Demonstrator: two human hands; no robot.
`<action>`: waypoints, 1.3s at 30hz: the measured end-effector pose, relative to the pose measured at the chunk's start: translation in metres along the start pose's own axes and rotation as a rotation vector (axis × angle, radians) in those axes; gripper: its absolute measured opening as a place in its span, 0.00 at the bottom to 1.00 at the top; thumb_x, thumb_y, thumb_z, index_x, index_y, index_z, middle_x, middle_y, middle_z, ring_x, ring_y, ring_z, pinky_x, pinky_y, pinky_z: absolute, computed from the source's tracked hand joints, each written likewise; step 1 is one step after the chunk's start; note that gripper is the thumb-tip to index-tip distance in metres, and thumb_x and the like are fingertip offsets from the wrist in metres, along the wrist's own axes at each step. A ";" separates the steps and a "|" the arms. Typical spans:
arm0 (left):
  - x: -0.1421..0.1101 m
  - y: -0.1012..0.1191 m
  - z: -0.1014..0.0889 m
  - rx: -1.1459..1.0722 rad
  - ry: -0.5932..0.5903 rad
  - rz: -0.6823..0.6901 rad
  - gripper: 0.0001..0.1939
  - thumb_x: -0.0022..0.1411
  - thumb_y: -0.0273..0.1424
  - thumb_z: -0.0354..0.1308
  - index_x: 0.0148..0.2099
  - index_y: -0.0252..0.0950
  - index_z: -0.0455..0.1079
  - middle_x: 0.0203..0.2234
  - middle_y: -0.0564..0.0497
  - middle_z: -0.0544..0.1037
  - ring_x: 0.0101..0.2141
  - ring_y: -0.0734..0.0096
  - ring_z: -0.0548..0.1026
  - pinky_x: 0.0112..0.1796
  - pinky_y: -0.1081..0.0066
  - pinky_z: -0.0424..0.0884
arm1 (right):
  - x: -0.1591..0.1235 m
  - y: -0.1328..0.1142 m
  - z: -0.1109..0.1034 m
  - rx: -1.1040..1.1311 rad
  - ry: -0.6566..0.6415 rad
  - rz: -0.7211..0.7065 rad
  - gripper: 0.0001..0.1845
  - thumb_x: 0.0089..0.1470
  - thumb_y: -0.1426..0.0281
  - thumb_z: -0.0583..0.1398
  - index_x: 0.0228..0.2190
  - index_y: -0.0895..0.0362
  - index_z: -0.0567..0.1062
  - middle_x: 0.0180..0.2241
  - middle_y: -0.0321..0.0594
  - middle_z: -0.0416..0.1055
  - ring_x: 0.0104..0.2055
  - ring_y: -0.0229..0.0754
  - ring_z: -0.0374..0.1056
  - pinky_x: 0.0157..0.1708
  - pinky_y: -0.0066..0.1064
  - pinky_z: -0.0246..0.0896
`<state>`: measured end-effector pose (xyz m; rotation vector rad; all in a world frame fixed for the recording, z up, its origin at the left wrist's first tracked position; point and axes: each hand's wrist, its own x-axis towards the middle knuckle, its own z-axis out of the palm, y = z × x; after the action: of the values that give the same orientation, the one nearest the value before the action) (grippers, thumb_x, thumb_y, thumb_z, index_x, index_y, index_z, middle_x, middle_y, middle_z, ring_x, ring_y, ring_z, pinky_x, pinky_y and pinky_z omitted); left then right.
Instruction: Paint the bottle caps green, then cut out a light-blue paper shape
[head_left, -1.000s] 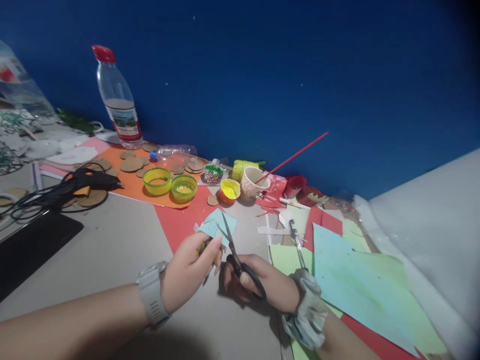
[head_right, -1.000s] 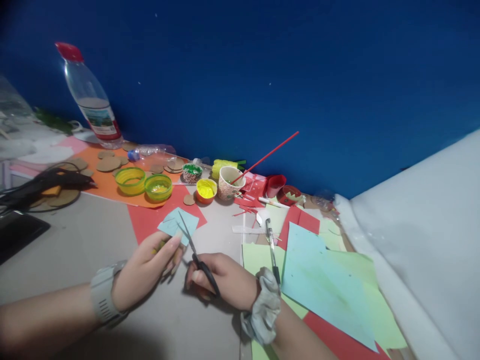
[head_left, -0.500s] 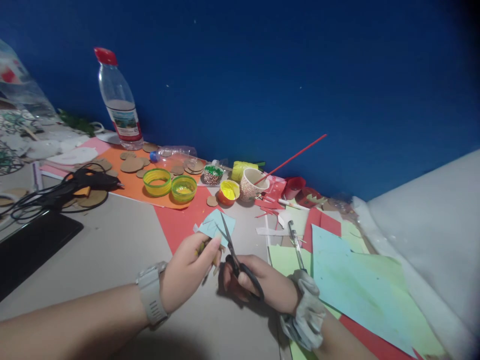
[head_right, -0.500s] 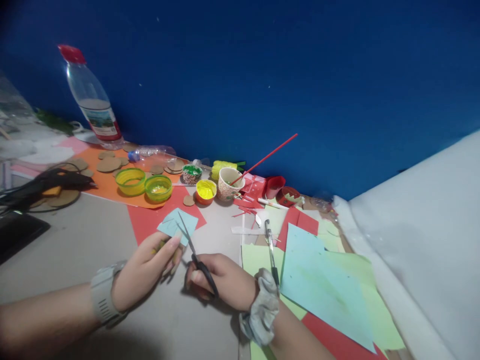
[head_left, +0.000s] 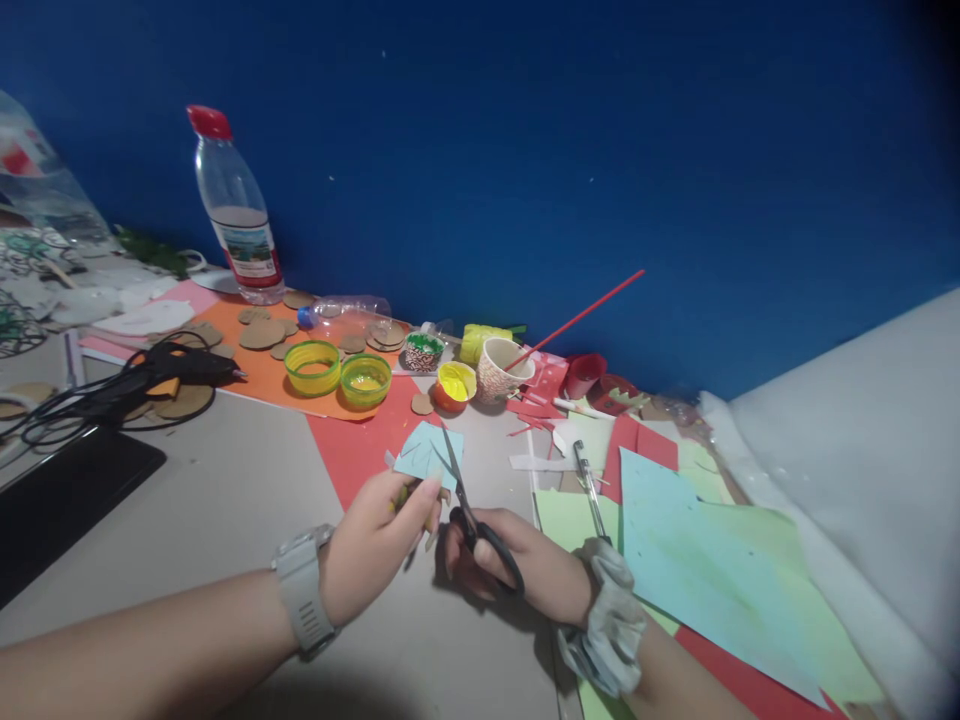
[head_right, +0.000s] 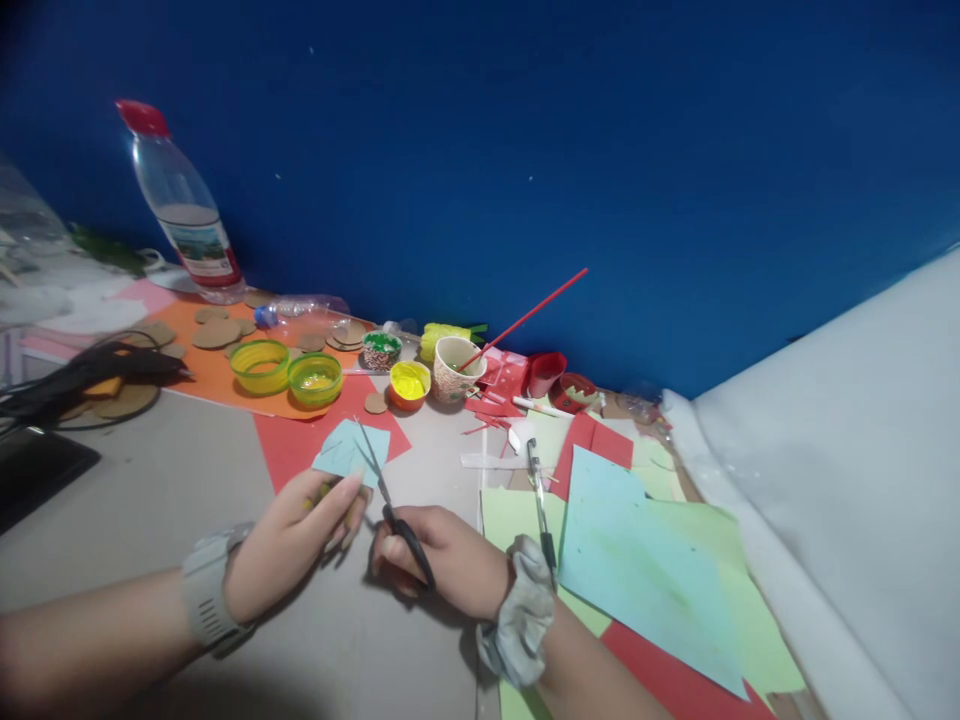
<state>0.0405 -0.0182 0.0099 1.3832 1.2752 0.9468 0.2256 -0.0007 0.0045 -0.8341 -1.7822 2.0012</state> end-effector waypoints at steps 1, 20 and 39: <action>0.000 0.000 0.000 -0.002 0.002 0.001 0.23 0.66 0.42 0.44 0.20 0.37 0.59 0.13 0.58 0.60 0.17 0.78 0.61 0.23 0.75 0.60 | 0.000 0.000 0.000 0.000 -0.004 0.005 0.32 0.54 0.42 0.53 0.29 0.62 0.68 0.19 0.32 0.59 0.20 0.31 0.55 0.20 0.24 0.50; -0.001 -0.001 0.001 -0.022 0.039 0.019 0.21 0.66 0.38 0.45 0.21 0.37 0.59 0.14 0.58 0.61 0.17 0.77 0.62 0.23 0.74 0.60 | 0.001 -0.003 -0.003 -0.070 -0.055 0.045 0.32 0.55 0.42 0.52 0.31 0.62 0.69 0.20 0.32 0.60 0.21 0.32 0.55 0.22 0.25 0.53; -0.003 -0.003 0.001 -0.059 0.041 0.019 0.21 0.66 0.38 0.45 0.22 0.37 0.59 0.15 0.58 0.61 0.18 0.77 0.62 0.23 0.74 0.61 | 0.000 -0.002 -0.004 -0.029 -0.067 0.037 0.34 0.53 0.42 0.53 0.30 0.63 0.70 0.19 0.32 0.59 0.20 0.30 0.55 0.19 0.23 0.51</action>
<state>0.0402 -0.0209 0.0071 1.3379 1.2570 1.0230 0.2278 0.0034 0.0063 -0.8237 -1.8492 2.0546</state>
